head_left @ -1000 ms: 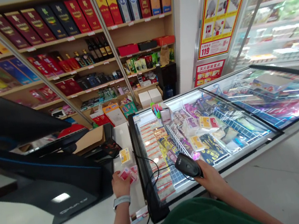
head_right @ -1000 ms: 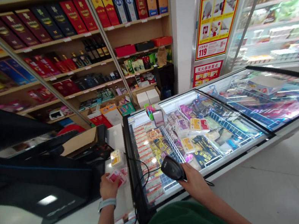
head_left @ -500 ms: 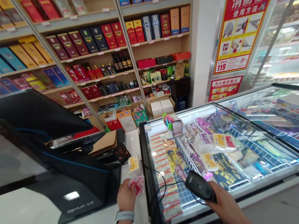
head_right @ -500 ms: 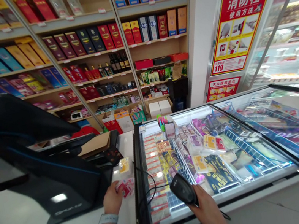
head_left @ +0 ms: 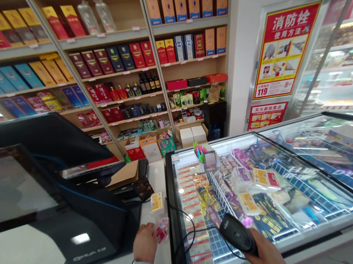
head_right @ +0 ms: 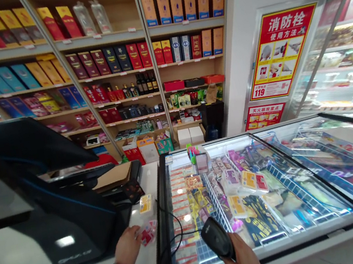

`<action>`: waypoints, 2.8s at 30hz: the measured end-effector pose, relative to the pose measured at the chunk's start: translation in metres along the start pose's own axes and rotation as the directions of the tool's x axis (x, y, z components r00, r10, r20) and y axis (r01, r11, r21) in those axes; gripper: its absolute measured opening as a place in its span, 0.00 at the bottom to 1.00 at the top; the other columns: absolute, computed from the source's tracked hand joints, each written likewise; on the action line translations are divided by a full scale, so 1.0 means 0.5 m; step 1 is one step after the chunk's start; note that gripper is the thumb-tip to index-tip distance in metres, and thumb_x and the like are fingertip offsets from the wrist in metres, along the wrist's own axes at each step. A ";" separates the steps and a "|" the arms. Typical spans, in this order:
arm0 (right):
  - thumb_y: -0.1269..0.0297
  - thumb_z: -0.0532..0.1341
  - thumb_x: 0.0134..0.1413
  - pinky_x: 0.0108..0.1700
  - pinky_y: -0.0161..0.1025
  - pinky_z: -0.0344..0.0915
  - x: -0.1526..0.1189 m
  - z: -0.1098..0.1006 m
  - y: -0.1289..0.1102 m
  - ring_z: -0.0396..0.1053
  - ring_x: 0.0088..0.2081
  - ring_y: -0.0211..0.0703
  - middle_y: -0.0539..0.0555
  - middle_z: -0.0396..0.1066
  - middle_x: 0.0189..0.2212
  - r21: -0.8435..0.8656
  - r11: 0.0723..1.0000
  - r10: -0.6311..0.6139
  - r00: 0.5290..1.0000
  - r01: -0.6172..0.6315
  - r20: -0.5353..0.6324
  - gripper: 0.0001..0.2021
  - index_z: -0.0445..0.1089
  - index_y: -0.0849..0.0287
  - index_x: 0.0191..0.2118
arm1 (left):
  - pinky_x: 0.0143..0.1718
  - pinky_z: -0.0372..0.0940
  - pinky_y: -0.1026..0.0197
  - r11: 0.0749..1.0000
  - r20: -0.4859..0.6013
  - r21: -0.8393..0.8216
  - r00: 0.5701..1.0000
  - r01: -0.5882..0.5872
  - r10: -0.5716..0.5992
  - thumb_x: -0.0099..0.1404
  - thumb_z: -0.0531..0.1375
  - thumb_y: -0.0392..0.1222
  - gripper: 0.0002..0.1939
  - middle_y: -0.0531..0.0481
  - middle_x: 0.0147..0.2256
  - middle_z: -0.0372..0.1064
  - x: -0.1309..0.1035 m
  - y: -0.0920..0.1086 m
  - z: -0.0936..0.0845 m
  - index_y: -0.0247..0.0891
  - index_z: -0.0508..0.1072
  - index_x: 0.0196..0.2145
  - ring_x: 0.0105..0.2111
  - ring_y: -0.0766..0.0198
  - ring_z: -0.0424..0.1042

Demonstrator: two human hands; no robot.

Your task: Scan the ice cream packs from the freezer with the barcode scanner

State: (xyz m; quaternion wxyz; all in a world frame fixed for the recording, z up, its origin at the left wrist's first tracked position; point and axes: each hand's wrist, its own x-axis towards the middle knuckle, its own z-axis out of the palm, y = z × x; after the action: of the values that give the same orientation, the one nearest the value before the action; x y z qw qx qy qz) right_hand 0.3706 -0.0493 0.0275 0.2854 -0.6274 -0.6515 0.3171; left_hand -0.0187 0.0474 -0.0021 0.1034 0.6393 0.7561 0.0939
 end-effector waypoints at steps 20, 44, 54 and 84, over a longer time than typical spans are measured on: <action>0.69 0.56 0.45 0.44 0.41 0.66 -0.010 -0.002 -0.004 0.72 0.42 0.49 0.57 0.72 0.39 0.017 0.999 0.050 0.997 -0.049 -0.055 0.14 0.68 0.57 0.41 | 0.31 0.64 0.61 0.835 -0.029 -0.544 0.993 0.079 -0.114 0.58 0.55 0.46 0.22 0.54 0.25 0.69 -0.011 0.035 0.014 0.37 0.66 0.50 0.26 0.61 0.73; 0.63 0.58 0.47 0.47 0.42 0.67 -0.006 -0.008 0.002 0.72 0.45 0.51 0.57 0.73 0.41 0.039 0.999 0.025 0.999 -0.027 0.030 0.15 0.70 0.56 0.43 | 0.35 0.72 0.59 0.164 0.070 -0.981 0.982 0.099 -0.177 0.49 0.68 0.53 0.44 0.54 0.28 0.70 -0.032 0.102 -0.006 0.38 0.56 0.59 0.30 0.61 0.76; 0.63 0.58 0.44 0.45 0.42 0.68 -0.006 -0.017 0.009 0.72 0.43 0.52 0.57 0.75 0.39 0.037 0.999 0.015 1.000 -0.014 -0.004 0.15 0.71 0.55 0.41 | 0.30 0.70 0.62 0.207 0.037 -0.976 0.986 0.071 -0.165 0.50 0.66 0.52 0.39 0.49 0.34 0.72 -0.032 0.131 -0.014 0.39 0.58 0.56 0.32 0.62 0.75; 0.64 0.55 0.49 0.47 0.43 0.66 -0.027 -0.040 0.001 0.71 0.45 0.51 0.58 0.73 0.41 -0.013 1.000 0.009 0.999 -0.010 -0.048 0.13 0.69 0.58 0.42 | 0.36 0.70 0.60 0.196 -0.097 -0.977 0.991 -0.078 -0.091 0.56 0.62 0.42 0.24 0.47 0.37 0.71 -0.011 0.248 0.008 0.40 0.60 0.49 0.36 0.61 0.75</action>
State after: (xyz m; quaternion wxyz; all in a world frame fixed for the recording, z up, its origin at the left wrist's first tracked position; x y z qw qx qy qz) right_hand 0.3869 -0.0616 0.0402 0.2950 -0.6397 -0.6437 0.2990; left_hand 0.1006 0.0626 0.0281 0.4349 0.4175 0.5327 0.5939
